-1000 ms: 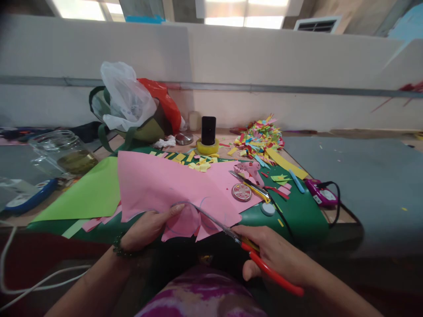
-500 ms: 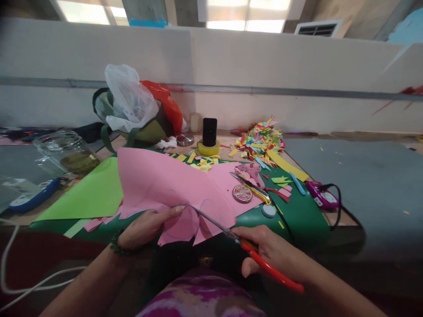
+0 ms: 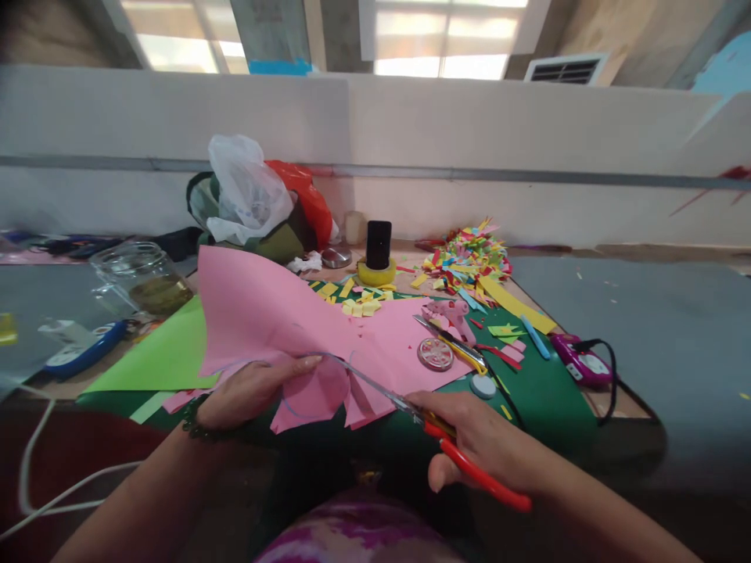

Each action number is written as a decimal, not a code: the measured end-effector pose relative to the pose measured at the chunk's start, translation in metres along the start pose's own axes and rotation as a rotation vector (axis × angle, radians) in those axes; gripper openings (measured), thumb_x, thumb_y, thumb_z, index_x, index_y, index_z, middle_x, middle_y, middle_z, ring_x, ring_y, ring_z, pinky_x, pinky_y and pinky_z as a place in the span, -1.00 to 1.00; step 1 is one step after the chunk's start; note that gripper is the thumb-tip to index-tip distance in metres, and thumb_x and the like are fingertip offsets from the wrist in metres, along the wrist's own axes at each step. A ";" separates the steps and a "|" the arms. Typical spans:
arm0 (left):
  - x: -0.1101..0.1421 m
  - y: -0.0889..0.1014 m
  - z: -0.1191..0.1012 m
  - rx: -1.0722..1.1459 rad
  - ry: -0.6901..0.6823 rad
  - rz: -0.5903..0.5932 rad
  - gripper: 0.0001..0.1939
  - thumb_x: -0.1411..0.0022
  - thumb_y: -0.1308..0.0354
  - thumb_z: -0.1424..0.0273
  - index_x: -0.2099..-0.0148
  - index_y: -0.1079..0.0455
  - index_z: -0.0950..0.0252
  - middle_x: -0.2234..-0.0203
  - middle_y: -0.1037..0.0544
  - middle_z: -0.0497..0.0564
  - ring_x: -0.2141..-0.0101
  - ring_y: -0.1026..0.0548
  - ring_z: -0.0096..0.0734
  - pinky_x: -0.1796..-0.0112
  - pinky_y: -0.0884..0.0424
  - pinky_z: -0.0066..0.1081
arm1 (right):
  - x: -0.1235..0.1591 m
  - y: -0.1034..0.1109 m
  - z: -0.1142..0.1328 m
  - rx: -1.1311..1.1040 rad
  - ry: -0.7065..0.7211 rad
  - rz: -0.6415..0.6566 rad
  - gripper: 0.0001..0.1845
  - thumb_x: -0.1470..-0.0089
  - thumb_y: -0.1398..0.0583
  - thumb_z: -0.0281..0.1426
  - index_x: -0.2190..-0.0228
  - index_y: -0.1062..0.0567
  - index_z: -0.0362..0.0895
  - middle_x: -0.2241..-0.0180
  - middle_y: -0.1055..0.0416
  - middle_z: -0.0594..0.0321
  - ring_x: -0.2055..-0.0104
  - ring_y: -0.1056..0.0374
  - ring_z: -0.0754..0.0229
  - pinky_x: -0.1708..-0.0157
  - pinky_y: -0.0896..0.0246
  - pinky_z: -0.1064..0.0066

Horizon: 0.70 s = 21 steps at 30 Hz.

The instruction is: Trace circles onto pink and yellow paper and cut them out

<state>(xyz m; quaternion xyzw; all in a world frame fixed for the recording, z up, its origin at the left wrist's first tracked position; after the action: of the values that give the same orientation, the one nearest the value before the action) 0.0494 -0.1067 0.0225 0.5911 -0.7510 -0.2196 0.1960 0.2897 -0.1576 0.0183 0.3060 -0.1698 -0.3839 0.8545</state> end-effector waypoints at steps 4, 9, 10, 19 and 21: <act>-0.002 0.010 -0.007 0.020 0.001 -0.043 -0.64 -0.07 -0.16 0.14 0.19 -0.61 0.21 0.54 -0.58 -0.05 0.37 -0.54 -0.18 0.35 -0.44 -0.34 | -0.008 0.016 0.009 0.100 0.097 -0.113 0.07 0.22 0.06 0.42 0.06 -0.52 -0.17 0.39 -0.45 0.14 0.37 -0.34 0.06 0.41 -0.27 0.37; 0.008 0.029 -0.040 0.032 -0.228 -0.062 -0.64 0.01 -0.24 0.21 0.14 -0.60 0.16 0.17 -0.63 -0.02 0.15 -0.53 -0.13 0.11 -0.42 -0.28 | -0.013 0.023 0.022 0.212 0.168 -0.154 0.07 0.19 0.12 0.42 0.07 -0.52 -0.17 0.45 -0.41 0.15 0.45 -0.27 0.12 0.46 -0.24 0.37; 0.009 0.031 -0.045 0.061 -0.256 -0.059 -0.66 0.02 -0.25 0.21 0.16 -0.60 0.16 0.13 -0.62 -0.02 0.11 -0.52 -0.12 0.08 -0.40 -0.27 | -0.013 0.023 0.024 0.222 0.173 -0.150 0.10 0.20 0.14 0.43 0.07 -0.52 -0.17 0.45 -0.40 0.15 0.46 -0.26 0.12 0.47 -0.22 0.38; 0.003 0.020 -0.021 0.234 0.219 -0.026 -0.59 0.07 -0.31 0.06 0.66 -0.39 0.26 0.86 -0.07 -0.18 0.70 -0.10 -0.54 0.64 0.05 -0.40 | -0.018 0.016 0.030 0.176 0.157 -0.088 0.08 0.18 0.21 0.43 0.15 -0.51 -0.18 0.52 -0.26 0.27 0.52 -0.09 0.24 0.55 -0.01 0.44; 0.002 0.019 -0.016 0.213 0.252 -0.033 -0.48 0.08 -0.33 0.06 0.76 -0.19 0.24 0.86 -0.01 -0.18 0.70 -0.01 -0.57 0.63 0.12 -0.38 | -0.019 0.014 0.028 0.165 0.152 -0.080 0.05 0.18 0.20 0.43 0.24 -0.51 -0.19 0.55 -0.18 0.32 0.54 -0.02 0.27 0.56 0.08 0.45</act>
<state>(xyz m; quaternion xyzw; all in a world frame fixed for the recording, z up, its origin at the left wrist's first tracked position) 0.0429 -0.1067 0.0464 0.6436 -0.7297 -0.0661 0.2212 0.2703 -0.1469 0.0479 0.4099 -0.1231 -0.3780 0.8210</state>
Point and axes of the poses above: each hand's wrist, its own x-axis away from the middle knuckle, its own y-axis out of the back of the hand, z = x × y, the point moved 8 cm from there along -x, towards the middle knuckle
